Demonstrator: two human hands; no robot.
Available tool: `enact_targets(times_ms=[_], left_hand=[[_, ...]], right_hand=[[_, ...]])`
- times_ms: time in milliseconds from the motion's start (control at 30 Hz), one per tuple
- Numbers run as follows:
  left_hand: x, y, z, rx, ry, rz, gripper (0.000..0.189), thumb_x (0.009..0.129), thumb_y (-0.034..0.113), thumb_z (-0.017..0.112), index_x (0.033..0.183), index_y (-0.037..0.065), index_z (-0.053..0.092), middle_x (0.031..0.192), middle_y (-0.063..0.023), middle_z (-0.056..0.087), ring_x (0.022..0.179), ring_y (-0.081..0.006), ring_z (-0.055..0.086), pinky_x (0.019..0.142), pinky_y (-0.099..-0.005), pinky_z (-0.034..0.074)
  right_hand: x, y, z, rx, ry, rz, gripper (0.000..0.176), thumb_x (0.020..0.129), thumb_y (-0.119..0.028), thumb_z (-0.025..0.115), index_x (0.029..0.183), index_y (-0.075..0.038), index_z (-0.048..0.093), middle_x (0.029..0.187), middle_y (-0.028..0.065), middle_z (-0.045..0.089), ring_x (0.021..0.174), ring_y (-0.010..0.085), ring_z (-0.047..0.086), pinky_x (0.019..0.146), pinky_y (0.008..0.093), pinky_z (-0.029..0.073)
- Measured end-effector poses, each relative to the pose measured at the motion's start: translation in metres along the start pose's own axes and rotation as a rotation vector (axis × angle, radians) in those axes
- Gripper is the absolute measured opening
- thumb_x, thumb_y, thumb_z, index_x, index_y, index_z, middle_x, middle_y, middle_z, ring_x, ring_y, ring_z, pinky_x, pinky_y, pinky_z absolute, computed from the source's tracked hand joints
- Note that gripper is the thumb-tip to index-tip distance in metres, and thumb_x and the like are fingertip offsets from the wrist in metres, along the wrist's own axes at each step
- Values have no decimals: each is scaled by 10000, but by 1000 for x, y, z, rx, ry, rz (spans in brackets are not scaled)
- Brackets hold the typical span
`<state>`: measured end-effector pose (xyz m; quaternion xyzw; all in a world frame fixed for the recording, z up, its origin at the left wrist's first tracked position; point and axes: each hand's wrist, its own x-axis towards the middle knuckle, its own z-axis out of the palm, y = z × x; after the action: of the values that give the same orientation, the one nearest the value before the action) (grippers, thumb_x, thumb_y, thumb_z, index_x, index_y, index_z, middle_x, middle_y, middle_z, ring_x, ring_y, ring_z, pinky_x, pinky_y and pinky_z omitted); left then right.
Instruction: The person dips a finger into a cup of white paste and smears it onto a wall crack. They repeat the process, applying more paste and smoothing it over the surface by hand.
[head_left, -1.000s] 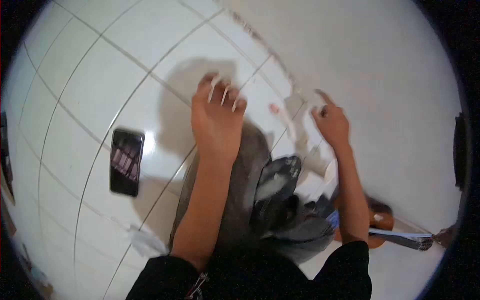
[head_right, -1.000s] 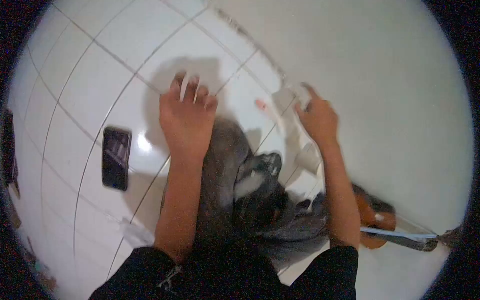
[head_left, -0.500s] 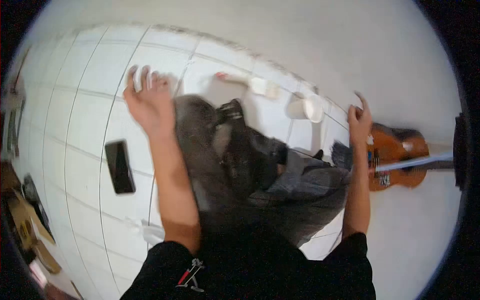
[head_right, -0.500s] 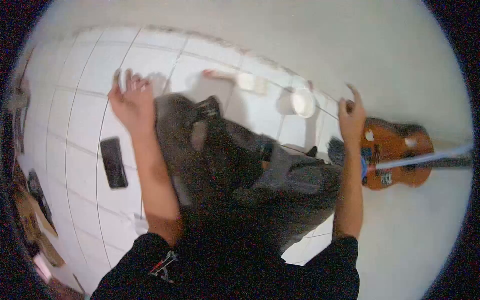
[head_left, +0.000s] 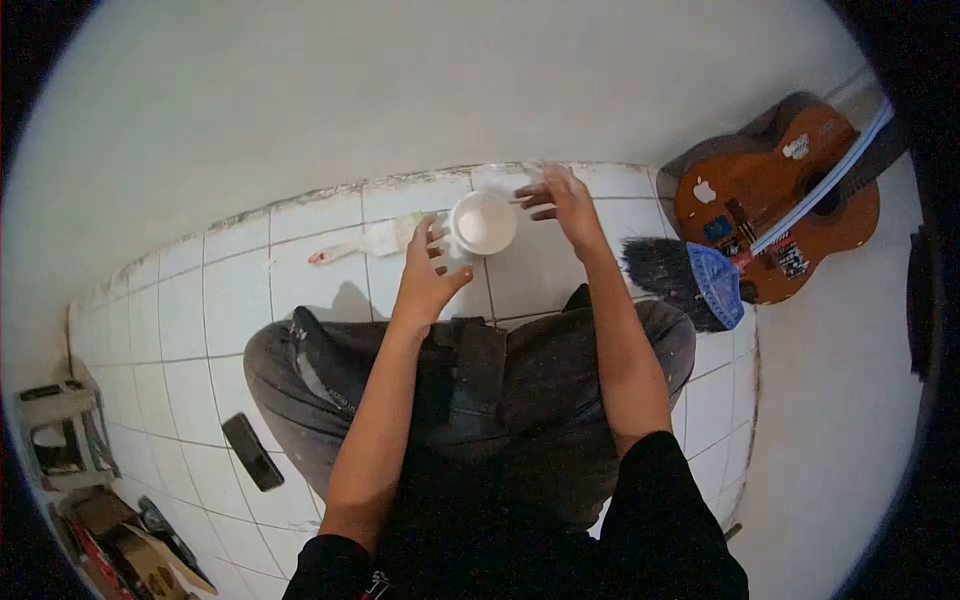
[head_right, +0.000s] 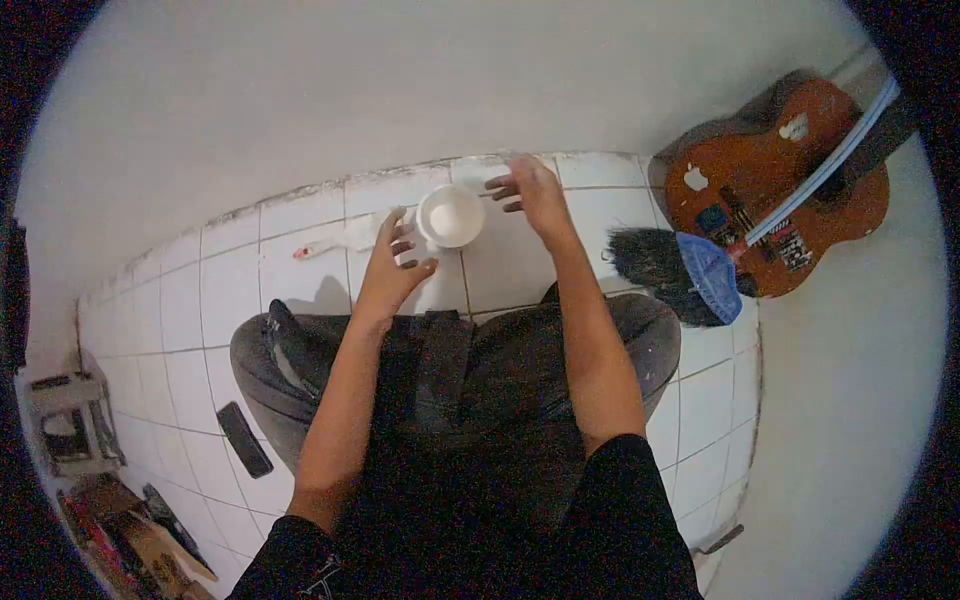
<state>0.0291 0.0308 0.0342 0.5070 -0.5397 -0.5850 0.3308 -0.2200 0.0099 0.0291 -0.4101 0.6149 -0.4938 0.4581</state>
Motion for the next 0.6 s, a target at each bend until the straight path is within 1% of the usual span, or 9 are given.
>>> enact_targets(times_ms=[33,100,133,167,233,267,433,533,600], left_hand=[[15,-16,7,23,-10,-2,873,698,44,786,1441,4,329,1345,-174,466,1221,-267,462,979,-378,461],[39,-41,15,90,-115,234,864,654,60,820,1395,-10,381,1302,-165,522,1212,-261,497,990,-388,454],[40,-22,21,-39,-216,240,795,641,71,853,1319,-19,449,1229,-139,589,1150,-233,558,972,-364,470],[42,-24,27,-13,-226,232,795,641,71,853,1319,-19,449,1229,-139,589,1150,-233,558,972,-364,470],[43,-23,39,47,-110,239,692,709,156,858,1283,3,502,1201,-105,617,1132,-203,577,982,-352,458],[43,-23,45,11,-45,253,622,706,171,871,1216,1,558,1156,-99,651,1082,-195,609,955,-340,470],[44,-17,42,14,-13,220,620,686,136,879,1206,5,567,1150,-100,663,1051,-193,630,932,-333,489],[44,-18,41,-7,44,320,611,676,109,871,1197,3,571,1144,-103,661,1061,-197,625,940,-342,487],[44,-19,42,-3,69,342,603,670,96,866,1189,0,576,1142,-104,660,1059,-198,624,941,-339,485]], right_hand=[[0,-3,5,17,-43,-3,497,1021,-406,428,1309,-7,492,991,139,700,836,190,664,705,325,544],[2,-8,13,61,-80,-1,519,1020,-426,426,1315,-3,483,1000,150,700,854,202,670,727,337,549],[2,-8,16,68,-110,22,535,1017,-433,430,1324,3,476,1005,162,697,873,211,674,743,338,552],[2,-9,18,78,-142,38,552,1014,-440,433,1332,9,469,1010,175,694,893,219,679,758,338,554],[2,-9,19,115,-151,39,571,1007,-446,450,1333,23,469,1015,190,690,904,229,682,759,344,561],[2,-9,18,124,-172,32,591,999,-451,466,1333,36,468,1021,205,685,915,238,685,760,350,568],[-3,-16,20,166,-164,5,568,988,-403,497,1309,66,492,1011,248,677,897,279,697,757,358,587],[6,-5,21,68,-129,-91,540,988,-358,506,1309,75,485,984,246,680,880,267,700,755,342,594],[3,-5,21,159,-155,-32,525,984,-330,509,1308,83,484,982,237,684,887,261,700,769,337,584]])
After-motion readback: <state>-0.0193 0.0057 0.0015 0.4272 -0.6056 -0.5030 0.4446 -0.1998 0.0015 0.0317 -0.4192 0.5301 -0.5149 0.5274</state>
